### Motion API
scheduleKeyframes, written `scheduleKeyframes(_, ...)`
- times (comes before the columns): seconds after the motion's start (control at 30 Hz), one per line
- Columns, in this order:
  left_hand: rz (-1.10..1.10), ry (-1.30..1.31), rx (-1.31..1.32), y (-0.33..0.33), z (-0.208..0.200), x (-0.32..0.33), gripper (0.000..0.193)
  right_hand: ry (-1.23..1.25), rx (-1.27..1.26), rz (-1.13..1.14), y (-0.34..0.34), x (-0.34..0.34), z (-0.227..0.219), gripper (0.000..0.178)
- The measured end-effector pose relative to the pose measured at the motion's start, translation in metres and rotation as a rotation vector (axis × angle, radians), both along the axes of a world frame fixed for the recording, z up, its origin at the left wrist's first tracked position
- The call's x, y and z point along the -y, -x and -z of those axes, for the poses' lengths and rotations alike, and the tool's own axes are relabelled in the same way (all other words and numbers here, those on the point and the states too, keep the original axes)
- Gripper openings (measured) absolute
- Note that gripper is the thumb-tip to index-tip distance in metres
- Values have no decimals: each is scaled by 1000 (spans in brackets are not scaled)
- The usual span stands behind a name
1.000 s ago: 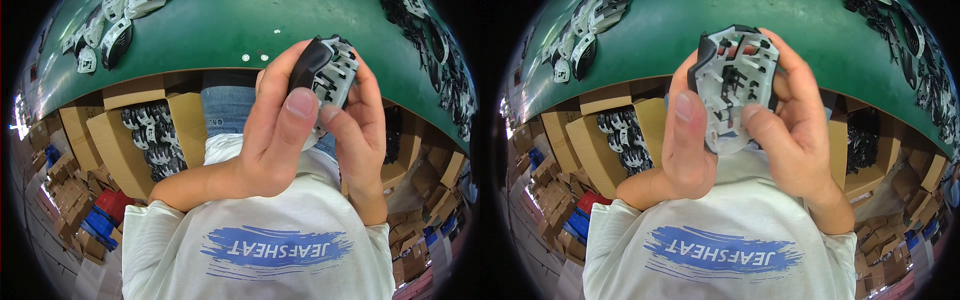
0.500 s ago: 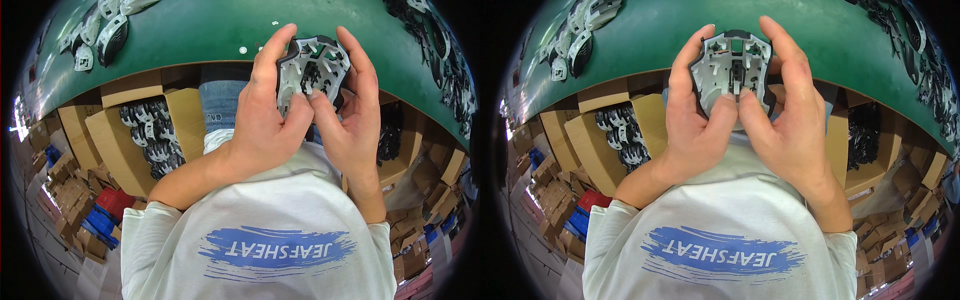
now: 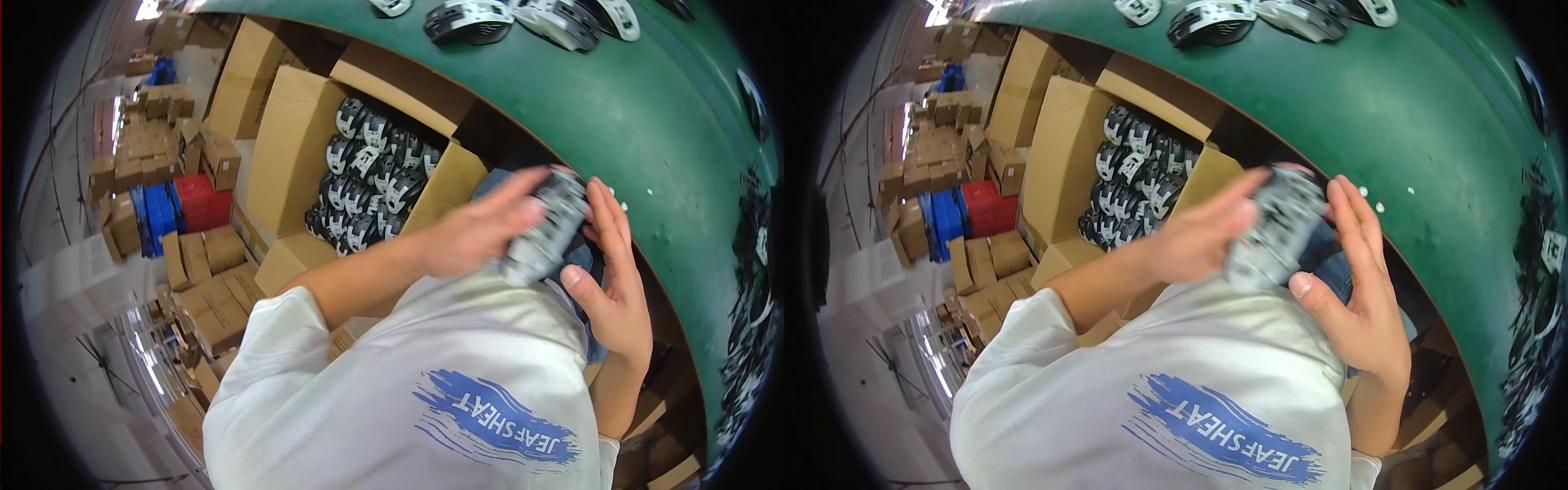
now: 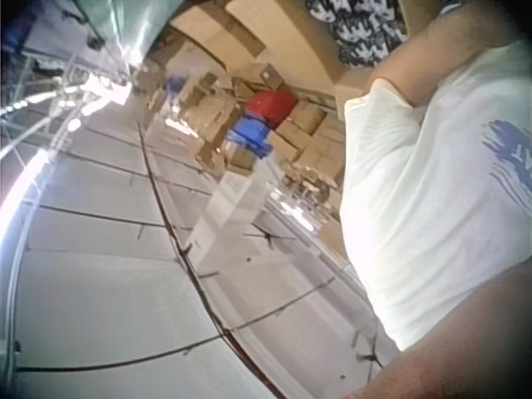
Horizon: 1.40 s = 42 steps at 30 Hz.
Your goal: The person assembles computer mouse shells by attaching small plastic components into them by hand and places the assembled shells into a cardboard box.
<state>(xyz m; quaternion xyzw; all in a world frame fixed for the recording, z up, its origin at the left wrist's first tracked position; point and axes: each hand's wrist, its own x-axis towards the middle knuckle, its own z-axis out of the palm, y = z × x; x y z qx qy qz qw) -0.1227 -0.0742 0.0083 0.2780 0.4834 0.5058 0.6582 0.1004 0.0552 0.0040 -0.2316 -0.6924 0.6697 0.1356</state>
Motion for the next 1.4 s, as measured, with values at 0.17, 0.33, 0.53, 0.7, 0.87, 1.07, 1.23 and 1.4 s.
scheduleKeyframes(0.17, -69, 56, -1593, 145, 8, 113, 72, 61, -6, 80, 12, -21, -16, 76)
scheduleKeyframes(0.33, -284, 665, -1452, 207, 93, 284, 83, 61, 98, 206, -12, -46, -12, 60)
scheduleKeyframes(0.53, -406, 1036, -1340, 196, 162, 362, 102, -200, 176, 426, -56, -86, 14, 46)
scheduleKeyframes(0.7, -371, 979, -1388, 196, 185, 347, 112, -262, 163, 533, -83, -111, 19, 43)
scheduleKeyframes(0.87, -724, 575, -1218, 249, 160, 281, 77, -296, 197, 691, -105, -100, 22, 39)
scheduleKeyframes(1.07, -989, -176, -1380, 252, 34, 72, 49, -592, 305, 667, -64, -125, 16, 31)
scheduleKeyframes(1.23, -502, -657, -1148, 165, -16, -186, 43, -963, 534, 856, -62, -162, 16, 46)
scheduleKeyframes(1.4, -44, -667, -1290, 113, -5, -394, 66, -1110, 780, 790, -73, -192, 23, 38)
